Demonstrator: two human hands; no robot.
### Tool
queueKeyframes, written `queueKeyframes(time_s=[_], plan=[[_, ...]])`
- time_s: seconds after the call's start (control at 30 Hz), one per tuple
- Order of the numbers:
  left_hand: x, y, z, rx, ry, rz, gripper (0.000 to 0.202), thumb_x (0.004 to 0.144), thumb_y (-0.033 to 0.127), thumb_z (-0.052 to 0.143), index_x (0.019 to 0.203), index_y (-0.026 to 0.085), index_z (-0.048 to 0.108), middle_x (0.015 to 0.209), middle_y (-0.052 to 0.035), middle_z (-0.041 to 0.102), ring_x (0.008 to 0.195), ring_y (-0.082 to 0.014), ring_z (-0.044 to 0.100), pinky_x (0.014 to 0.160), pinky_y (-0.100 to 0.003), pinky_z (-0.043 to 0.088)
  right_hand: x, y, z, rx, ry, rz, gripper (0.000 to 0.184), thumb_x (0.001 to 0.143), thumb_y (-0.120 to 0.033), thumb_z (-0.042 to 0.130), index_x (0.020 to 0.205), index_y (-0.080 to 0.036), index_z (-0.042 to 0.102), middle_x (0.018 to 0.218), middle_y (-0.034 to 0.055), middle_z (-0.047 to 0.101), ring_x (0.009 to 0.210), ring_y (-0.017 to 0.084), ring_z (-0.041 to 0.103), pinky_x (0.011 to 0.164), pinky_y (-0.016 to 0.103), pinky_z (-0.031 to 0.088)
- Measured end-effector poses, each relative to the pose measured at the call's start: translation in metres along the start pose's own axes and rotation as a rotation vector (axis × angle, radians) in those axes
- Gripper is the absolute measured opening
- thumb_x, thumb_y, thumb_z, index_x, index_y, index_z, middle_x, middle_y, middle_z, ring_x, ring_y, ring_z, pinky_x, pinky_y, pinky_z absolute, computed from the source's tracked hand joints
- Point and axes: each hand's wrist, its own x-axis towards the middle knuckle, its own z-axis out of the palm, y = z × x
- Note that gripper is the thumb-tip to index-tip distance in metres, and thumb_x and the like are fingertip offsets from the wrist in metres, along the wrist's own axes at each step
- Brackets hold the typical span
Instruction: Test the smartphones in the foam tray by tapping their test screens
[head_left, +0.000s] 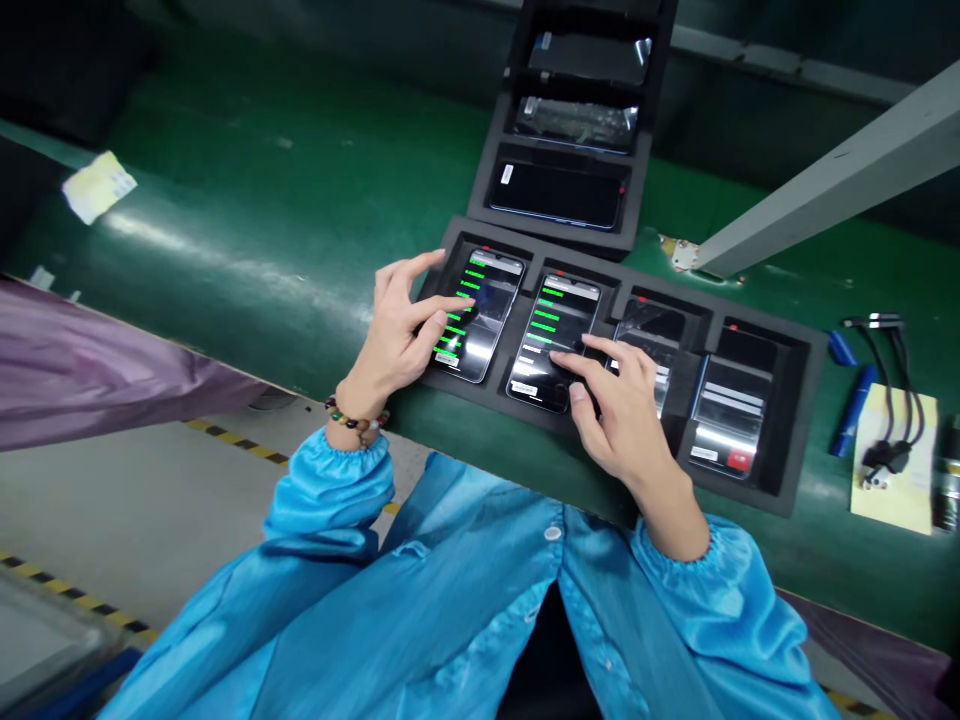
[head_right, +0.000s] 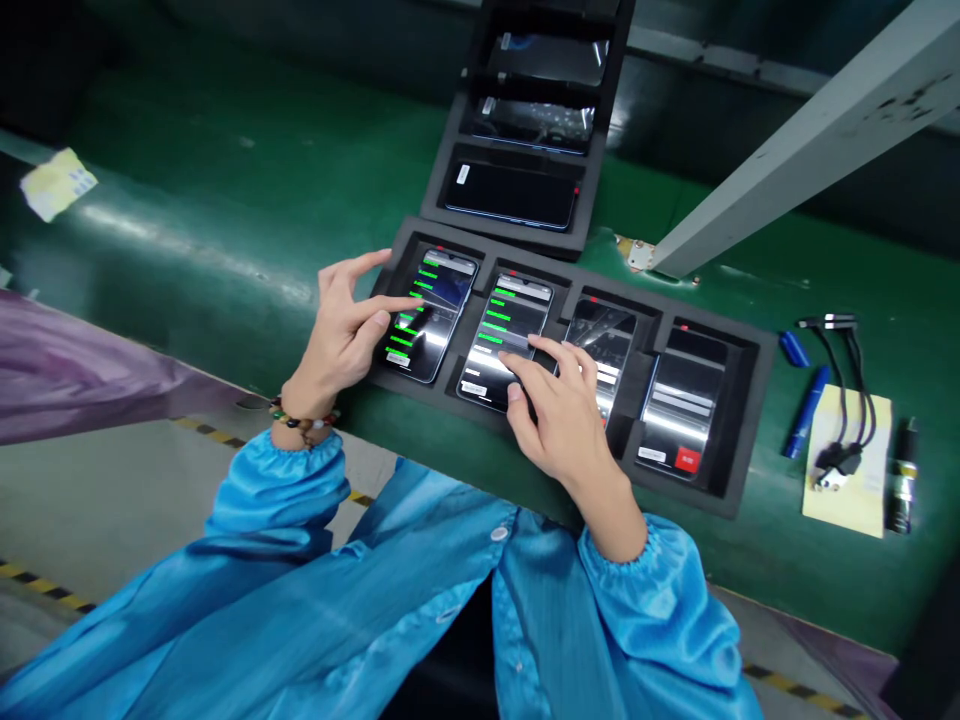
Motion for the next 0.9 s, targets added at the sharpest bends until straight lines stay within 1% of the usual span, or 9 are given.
queueKeyframes(time_s=[0.13, 0.23, 0.33, 0.4, 0.47, 0.57, 0.7, 0.83, 0.9], plan=[[-0.006, 0.001, -0.003, -0.010, 0.077, -0.002, 0.057, 0.114, 0.065, 0.036, 0.119, 0.040, 0.086, 0.167, -0.0013, 0.057, 0.151, -0.0331, 0.048, 0.132, -0.069, 0.033, -0.001, 0.001, 0.000, -0.001, 0.013, 0.009, 0.039, 0.111, -0.026, 0.047, 0.145, -0.029, 0.066, 0.138, 0.0078, 0.080, 0.150, 0.033, 0.060, 0.128, 0.061, 0.036], [-0.009, -0.001, -0.004, 0.002, 0.012, -0.022, 0.059, 0.114, 0.068, 0.037, 0.111, 0.039, 0.089, 0.166, -0.0002, 0.057, 0.151, -0.0329, 0.047, 0.132, -0.068, 0.033, -0.002, 0.002, -0.001, 0.016, 0.043, 0.012, 0.039, 0.111, -0.026, 0.047, 0.146, -0.030, 0.064, 0.140, 0.0063, 0.080, 0.149, 0.032, 0.060, 0.128, 0.061, 0.036], [-0.008, -0.004, -0.004, 0.006, -0.071, -0.042, 0.055, 0.114, 0.066, 0.037, 0.127, 0.041, 0.084, 0.176, -0.0002, 0.045, 0.159, -0.0338, 0.039, 0.134, -0.069, 0.029, -0.002, 0.002, -0.002, 0.020, 0.047, 0.002, 0.038, 0.111, -0.026, 0.047, 0.146, -0.030, 0.064, 0.140, 0.0061, 0.079, 0.149, 0.033, 0.061, 0.127, 0.060, 0.036], [-0.007, -0.005, -0.004, 0.005, -0.084, -0.048, 0.055, 0.115, 0.065, 0.034, 0.138, 0.043, 0.079, 0.181, 0.0005, 0.037, 0.163, -0.0340, 0.035, 0.135, -0.070, 0.026, -0.002, 0.002, -0.002, 0.017, 0.060, 0.001, 0.038, 0.111, -0.026, 0.048, 0.145, -0.030, 0.064, 0.141, 0.0067, 0.079, 0.148, 0.033, 0.061, 0.125, 0.059, 0.038], [-0.007, -0.005, -0.003, 0.001, -0.074, -0.045, 0.057, 0.116, 0.064, 0.031, 0.136, 0.042, 0.080, 0.181, 0.0012, 0.037, 0.164, -0.0341, 0.034, 0.136, -0.069, 0.026, -0.002, 0.002, -0.001, 0.018, 0.073, 0.002, 0.038, 0.111, -0.027, 0.048, 0.145, -0.030, 0.064, 0.141, 0.0069, 0.078, 0.146, 0.033, 0.062, 0.124, 0.059, 0.039], [-0.007, -0.005, -0.002, -0.002, -0.060, -0.055, 0.059, 0.115, 0.064, 0.031, 0.127, 0.040, 0.084, 0.177, 0.0009, 0.042, 0.161, -0.0336, 0.036, 0.136, -0.067, 0.026, -0.002, 0.003, -0.001, 0.027, 0.064, -0.002, 0.038, 0.111, -0.027, 0.047, 0.146, -0.030, 0.064, 0.141, 0.0067, 0.078, 0.146, 0.033, 0.062, 0.125, 0.059, 0.039], [-0.007, -0.005, -0.001, 0.000, -0.051, -0.063, 0.058, 0.116, 0.064, 0.031, 0.134, 0.042, 0.081, 0.177, -0.0001, 0.044, 0.160, -0.0329, 0.038, 0.135, -0.068, 0.029, -0.001, 0.002, -0.002, 0.025, 0.071, 0.009, 0.039, 0.111, -0.028, 0.046, 0.146, -0.032, 0.065, 0.140, 0.0075, 0.078, 0.146, 0.034, 0.062, 0.125, 0.061, 0.040], [-0.010, -0.005, -0.002, -0.009, 0.020, -0.009, 0.062, 0.114, 0.068, 0.031, 0.118, 0.043, 0.087, 0.173, 0.0030, 0.051, 0.155, -0.0327, 0.044, 0.133, -0.068, 0.031, -0.002, 0.002, -0.002, 0.025, 0.106, 0.029, 0.038, 0.112, -0.029, 0.046, 0.143, -0.031, 0.067, 0.139, 0.0084, 0.078, 0.144, 0.034, 0.064, 0.123, 0.059, 0.042], [-0.012, -0.005, -0.003, -0.006, 0.024, 0.010, 0.065, 0.112, 0.072, 0.031, 0.107, 0.043, 0.089, 0.170, 0.0045, 0.054, 0.152, -0.0326, 0.046, 0.132, -0.067, 0.032, -0.003, 0.003, -0.001, 0.023, 0.156, 0.058, 0.037, 0.111, -0.028, 0.047, 0.141, -0.030, 0.069, 0.138, 0.0091, 0.079, 0.143, 0.034, 0.065, 0.122, 0.059, 0.042]])
